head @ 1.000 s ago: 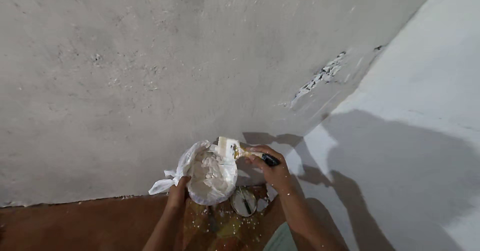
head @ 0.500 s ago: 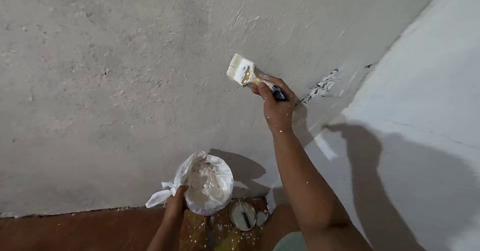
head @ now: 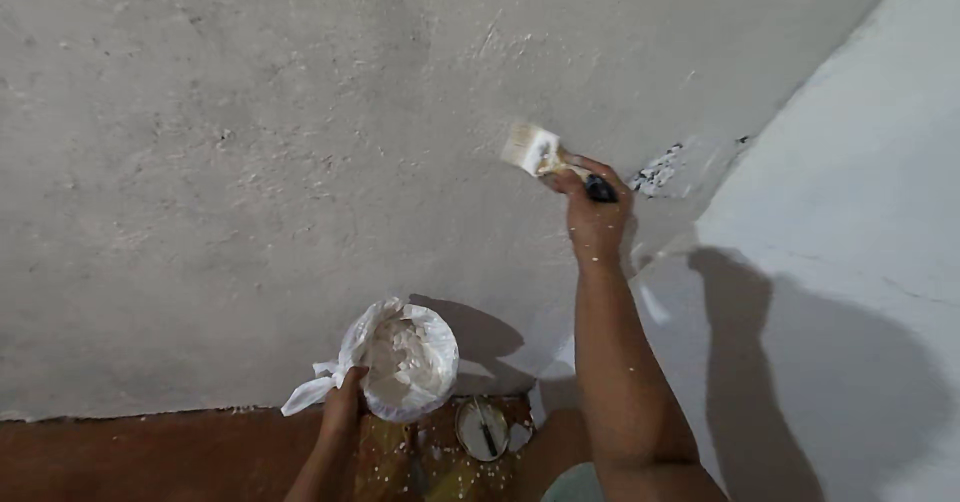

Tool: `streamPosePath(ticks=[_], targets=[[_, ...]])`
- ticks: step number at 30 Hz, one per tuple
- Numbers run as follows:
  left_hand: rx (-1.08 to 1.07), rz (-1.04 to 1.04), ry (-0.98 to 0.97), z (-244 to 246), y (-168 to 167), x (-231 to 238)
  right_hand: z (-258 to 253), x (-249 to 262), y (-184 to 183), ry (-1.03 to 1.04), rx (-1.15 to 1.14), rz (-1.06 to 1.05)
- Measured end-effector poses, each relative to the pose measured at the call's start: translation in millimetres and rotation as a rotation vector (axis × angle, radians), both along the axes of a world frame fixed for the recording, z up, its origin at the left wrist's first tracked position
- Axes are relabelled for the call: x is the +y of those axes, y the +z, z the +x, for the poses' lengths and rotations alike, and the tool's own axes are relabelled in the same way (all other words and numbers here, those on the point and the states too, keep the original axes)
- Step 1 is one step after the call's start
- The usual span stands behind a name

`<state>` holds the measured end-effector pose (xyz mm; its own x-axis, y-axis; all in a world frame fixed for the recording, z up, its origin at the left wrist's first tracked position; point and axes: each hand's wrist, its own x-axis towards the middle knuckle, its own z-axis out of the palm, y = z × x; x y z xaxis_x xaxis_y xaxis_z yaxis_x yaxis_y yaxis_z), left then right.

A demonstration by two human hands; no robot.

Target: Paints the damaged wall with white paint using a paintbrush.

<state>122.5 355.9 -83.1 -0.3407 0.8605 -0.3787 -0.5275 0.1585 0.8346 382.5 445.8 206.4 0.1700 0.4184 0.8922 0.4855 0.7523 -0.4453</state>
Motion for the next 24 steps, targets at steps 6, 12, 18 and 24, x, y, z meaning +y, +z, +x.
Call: streamPosePath(ticks=[6, 12, 18, 24], targets=[[-0.017, 0.005, 0.018, -0.9, 5.7, -2.0, -8.7, -16.4, 14.7, 0.194, 0.06, 0.023], [-0.019, 0.016, 0.028, -0.6, 1.2, -3.3, 23.3, 7.5, 21.1, 0.089, 0.059, 0.028], [-0.022, 0.035, 0.022, -1.6, 9.2, -6.6, 12.2, -26.7, 28.8, 0.064, 0.082, 0.024], [0.015, -0.006, 0.013, 2.9, 3.8, -5.3, -10.6, 3.8, 32.7, 0.166, -0.028, 0.054]])
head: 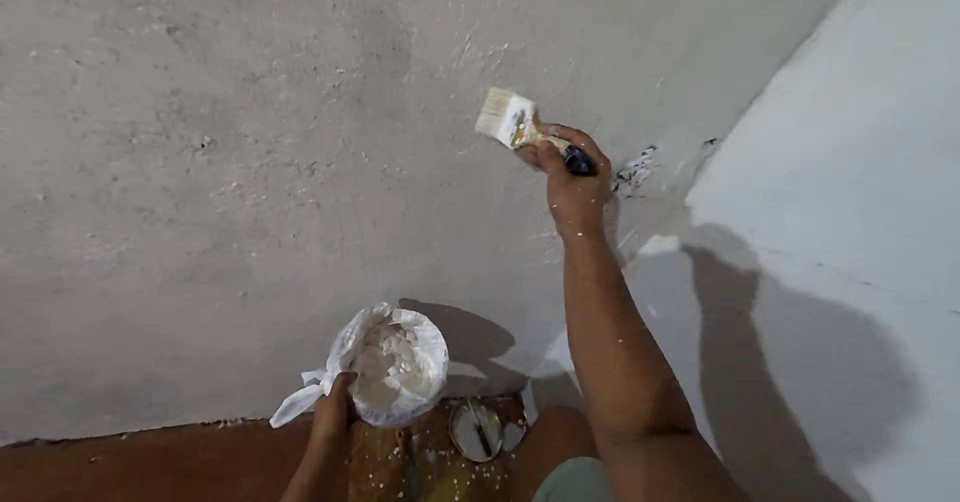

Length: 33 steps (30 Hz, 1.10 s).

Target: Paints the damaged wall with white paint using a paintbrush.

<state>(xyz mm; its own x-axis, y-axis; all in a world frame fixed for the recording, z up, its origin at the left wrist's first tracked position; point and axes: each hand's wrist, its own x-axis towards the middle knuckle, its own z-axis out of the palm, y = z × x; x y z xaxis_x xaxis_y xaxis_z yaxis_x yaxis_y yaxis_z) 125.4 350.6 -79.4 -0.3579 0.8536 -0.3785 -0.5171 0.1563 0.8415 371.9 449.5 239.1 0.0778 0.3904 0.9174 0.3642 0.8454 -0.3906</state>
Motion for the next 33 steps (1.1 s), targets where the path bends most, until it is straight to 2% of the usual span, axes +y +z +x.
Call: streamPosePath(ticks=[4, 6, 8, 10, 13, 17, 21, 25, 27, 30, 33], targets=[[-0.026, 0.028, -0.002, -3.6, 2.5, -2.0, 52.1, 2.4, -3.2, -0.223, 0.1, -0.029], [-0.028, 0.03, -0.002, -5.6, 4.3, -3.3, 54.5, -9.9, -1.7, -0.282, 0.175, -0.064], [-0.02, 0.019, 0.005, -5.6, 6.9, -2.8, 35.9, -21.3, -0.3, -0.219, 0.132, -0.015], [-0.029, 0.021, 0.003, -4.4, 4.0, -1.9, 5.9, -24.0, -1.3, -0.057, 0.043, 0.023], [-0.026, 0.012, 0.007, -1.3, -1.2, 0.7, -23.5, -10.2, -4.0, 0.13, 0.002, -0.017], [0.003, -0.023, -0.011, -1.2, -3.5, 0.2, 14.2, 4.8, -11.6, 0.032, 0.058, -0.052], [-0.012, -0.019, -0.018, -4.9, -0.5, -0.1, 33.6, -17.7, -14.1, -0.152, 0.182, -0.105], [-0.003, -0.009, -0.02, -5.7, -2.5, 1.4, 6.2, -36.5, 4.4, -0.102, -0.07, 0.024], [0.004, -0.002, -0.021, -4.8, -2.9, 1.7, -11.1, -38.6, 21.8, -0.213, -0.292, 0.196], [0.004, -0.011, -0.023, -3.5, -3.6, 3.2, -40.1, -36.0, 46.6, -0.334, -0.459, 0.413], [0.01, -0.011, -0.028, -2.4, -4.6, 3.9, -61.9, -28.2, 45.5, -0.35, -0.602, 0.323]])
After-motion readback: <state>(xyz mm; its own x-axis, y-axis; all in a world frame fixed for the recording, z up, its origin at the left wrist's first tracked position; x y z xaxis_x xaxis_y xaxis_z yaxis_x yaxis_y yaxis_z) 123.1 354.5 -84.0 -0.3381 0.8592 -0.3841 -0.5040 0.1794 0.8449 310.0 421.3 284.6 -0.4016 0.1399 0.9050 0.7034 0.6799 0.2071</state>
